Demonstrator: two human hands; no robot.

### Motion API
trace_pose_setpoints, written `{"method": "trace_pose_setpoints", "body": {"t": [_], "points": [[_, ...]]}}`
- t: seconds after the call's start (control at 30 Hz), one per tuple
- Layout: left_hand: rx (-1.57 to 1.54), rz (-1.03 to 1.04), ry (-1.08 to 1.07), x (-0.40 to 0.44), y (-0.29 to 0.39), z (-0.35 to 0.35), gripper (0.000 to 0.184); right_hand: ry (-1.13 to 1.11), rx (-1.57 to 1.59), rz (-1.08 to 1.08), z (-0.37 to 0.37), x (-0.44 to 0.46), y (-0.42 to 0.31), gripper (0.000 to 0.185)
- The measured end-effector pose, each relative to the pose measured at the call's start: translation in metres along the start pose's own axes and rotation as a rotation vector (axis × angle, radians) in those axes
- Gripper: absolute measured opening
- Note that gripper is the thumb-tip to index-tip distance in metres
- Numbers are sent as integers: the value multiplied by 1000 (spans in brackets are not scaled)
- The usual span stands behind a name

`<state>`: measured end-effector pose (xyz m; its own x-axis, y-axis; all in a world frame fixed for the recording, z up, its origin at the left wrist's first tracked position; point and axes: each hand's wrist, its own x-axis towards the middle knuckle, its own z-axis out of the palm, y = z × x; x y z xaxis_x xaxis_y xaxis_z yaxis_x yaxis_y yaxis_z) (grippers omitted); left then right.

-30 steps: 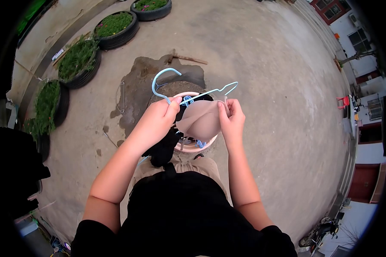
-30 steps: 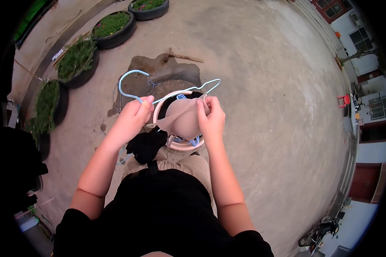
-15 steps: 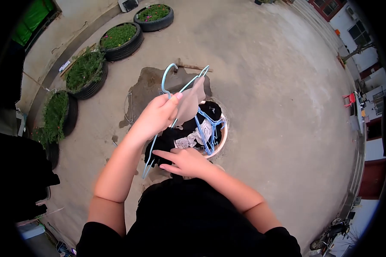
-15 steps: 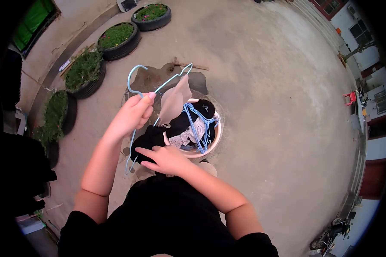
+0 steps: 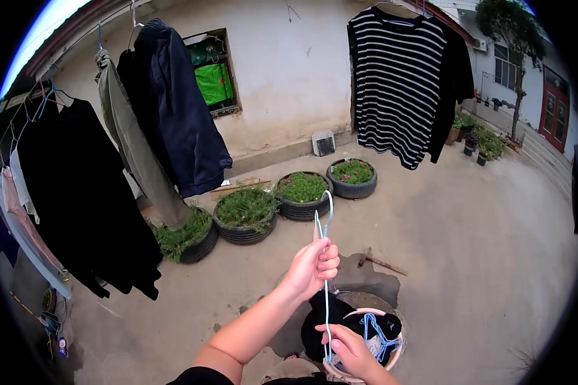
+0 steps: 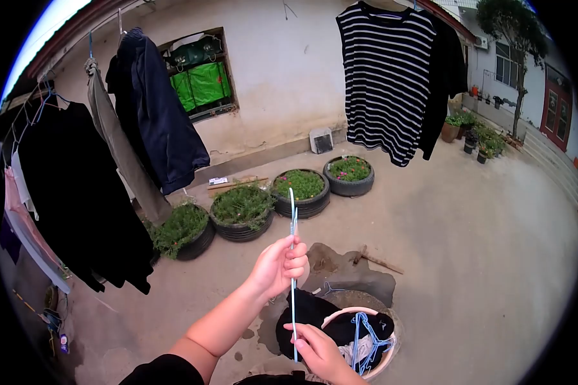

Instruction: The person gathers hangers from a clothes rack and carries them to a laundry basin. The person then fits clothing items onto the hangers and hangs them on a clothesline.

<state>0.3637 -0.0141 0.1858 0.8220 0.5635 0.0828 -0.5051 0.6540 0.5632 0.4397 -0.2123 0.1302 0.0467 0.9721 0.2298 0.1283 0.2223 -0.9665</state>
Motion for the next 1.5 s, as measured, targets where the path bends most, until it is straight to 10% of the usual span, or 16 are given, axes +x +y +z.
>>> {"method": "trace_pose_setpoints", "body": {"t": [0.37,0.77,0.9,1.07,1.17,1.5], "points": [[189,301,-80,50,100,66,14,99,293,-48,-39,88,-95,21],[1977,842,283,51,271,183,80,106,-129,-579,-63,300,-257,25],[2168,785,230,42,312,205,70,200,-318,-802,-44,384,-316,29],[2300,1079,513,49,362,207,52,450,-557,-899,-5,464,-380,30],[2245,816,559,41,380,210,68,557,-642,-785,15,502,-396,29],[1941,890,478,47,348,187,68,329,-845,-575,23,463,-361,33]]}}
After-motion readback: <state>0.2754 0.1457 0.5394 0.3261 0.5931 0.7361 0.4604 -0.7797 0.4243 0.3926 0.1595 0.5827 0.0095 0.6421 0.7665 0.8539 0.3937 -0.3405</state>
